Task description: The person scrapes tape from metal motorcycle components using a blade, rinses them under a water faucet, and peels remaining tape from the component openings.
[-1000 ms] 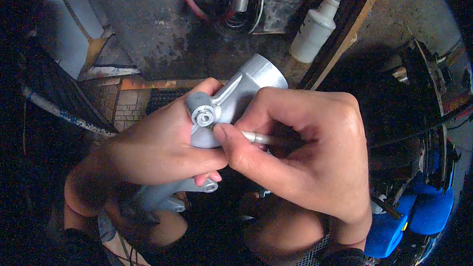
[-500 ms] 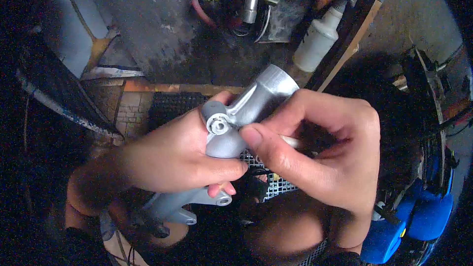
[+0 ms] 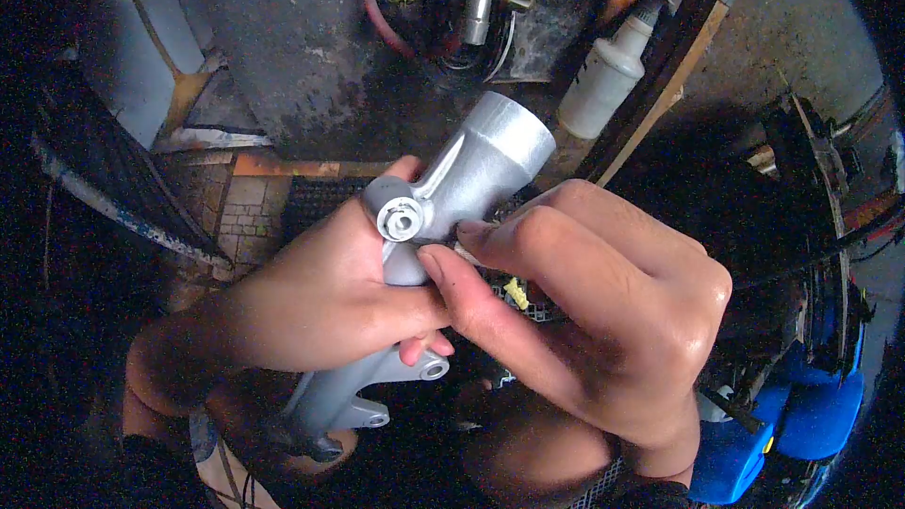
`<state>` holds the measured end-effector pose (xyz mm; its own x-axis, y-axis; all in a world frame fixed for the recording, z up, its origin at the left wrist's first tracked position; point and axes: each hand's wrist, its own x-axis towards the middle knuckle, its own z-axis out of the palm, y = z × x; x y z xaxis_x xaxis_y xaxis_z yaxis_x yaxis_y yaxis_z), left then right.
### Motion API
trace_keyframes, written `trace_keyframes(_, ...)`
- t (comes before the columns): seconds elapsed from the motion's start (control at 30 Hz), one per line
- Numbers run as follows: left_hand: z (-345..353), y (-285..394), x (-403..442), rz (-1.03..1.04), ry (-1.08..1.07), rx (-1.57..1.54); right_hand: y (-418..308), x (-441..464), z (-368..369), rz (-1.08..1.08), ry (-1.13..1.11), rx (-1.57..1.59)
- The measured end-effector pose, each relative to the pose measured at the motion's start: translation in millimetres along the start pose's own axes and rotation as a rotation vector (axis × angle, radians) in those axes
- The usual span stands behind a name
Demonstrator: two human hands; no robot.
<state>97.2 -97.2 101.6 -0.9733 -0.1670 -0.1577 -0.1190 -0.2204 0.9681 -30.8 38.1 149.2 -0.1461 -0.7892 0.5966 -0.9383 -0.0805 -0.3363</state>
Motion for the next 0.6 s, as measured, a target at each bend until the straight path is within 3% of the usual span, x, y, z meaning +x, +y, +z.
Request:
trace_keyframes(0.37,2.1,2.4,-3.6,0.044,0.072,0.038,0.9,1.3,-1.3,-0.047,-0.033,-0.038)
trace_keyframes(0.6,4.9,4.3,-2.1,-0.017,-0.015,-0.037,7.2,6.1,-3.7,-0.055,-0.019,0.109)
